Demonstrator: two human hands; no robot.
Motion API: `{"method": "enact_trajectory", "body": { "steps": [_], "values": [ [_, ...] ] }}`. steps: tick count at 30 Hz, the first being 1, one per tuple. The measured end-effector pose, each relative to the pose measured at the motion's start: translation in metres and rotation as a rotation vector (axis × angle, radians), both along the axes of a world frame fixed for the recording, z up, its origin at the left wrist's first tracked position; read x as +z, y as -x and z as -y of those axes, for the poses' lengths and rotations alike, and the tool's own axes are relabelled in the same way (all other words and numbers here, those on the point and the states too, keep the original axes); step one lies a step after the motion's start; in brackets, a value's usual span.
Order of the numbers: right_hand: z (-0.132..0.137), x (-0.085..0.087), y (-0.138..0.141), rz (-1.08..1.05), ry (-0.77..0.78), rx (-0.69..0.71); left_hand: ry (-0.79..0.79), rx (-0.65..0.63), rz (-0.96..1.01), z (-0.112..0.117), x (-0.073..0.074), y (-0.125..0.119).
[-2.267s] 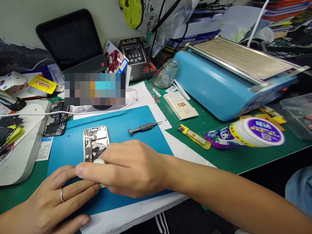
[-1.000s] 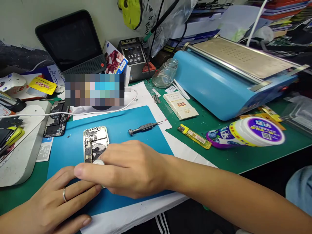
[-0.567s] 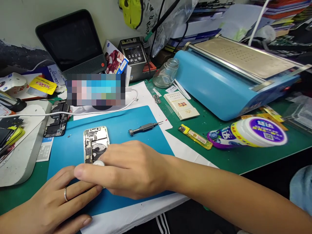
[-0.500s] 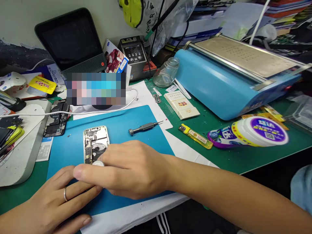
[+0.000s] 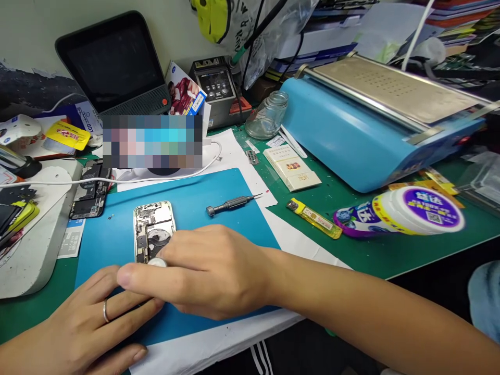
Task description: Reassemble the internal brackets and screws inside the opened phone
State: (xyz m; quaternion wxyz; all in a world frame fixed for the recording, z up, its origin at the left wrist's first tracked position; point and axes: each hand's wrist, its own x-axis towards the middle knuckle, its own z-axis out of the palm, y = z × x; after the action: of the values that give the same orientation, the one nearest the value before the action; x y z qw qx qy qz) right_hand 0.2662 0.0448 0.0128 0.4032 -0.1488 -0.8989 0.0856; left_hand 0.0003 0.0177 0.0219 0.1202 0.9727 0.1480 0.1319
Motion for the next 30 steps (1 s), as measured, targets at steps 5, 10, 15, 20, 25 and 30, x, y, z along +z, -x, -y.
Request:
{"method": "enact_trajectory", "body": {
  "steps": [5, 10, 15, 20, 25, 30],
  "values": [
    [-0.001, -0.0002, 0.0009, -0.038, 0.003, 0.013, -0.002, -0.003, 0.012, -0.0006, -0.0026, 0.0002],
    [-0.0008, -0.0004, 0.0002, -0.026, -0.004, 0.001, 0.003, -0.003, -0.005, 0.0007, -0.0023, 0.0012],
    [-0.0006, -0.0015, -0.0006, -0.019, 0.006, 0.007, 0.004, 0.0, 0.007, 0.0012, -0.0004, 0.0001],
    [-0.0016, -0.0012, 0.0008, -0.036, 0.008, 0.013, 0.002, -0.002, 0.016, 0.0003, -0.0009, -0.0002],
    [-0.0015, 0.0, 0.0003, -0.008, 0.014, 0.03, 0.01, -0.005, -0.003, 0.0013, -0.0014, 0.0018],
    [-0.0014, 0.0004, 0.0005, -0.023, 0.01, 0.018, 0.024, -0.004, -0.011, 0.0, -0.0021, 0.0012]
  ]
}}
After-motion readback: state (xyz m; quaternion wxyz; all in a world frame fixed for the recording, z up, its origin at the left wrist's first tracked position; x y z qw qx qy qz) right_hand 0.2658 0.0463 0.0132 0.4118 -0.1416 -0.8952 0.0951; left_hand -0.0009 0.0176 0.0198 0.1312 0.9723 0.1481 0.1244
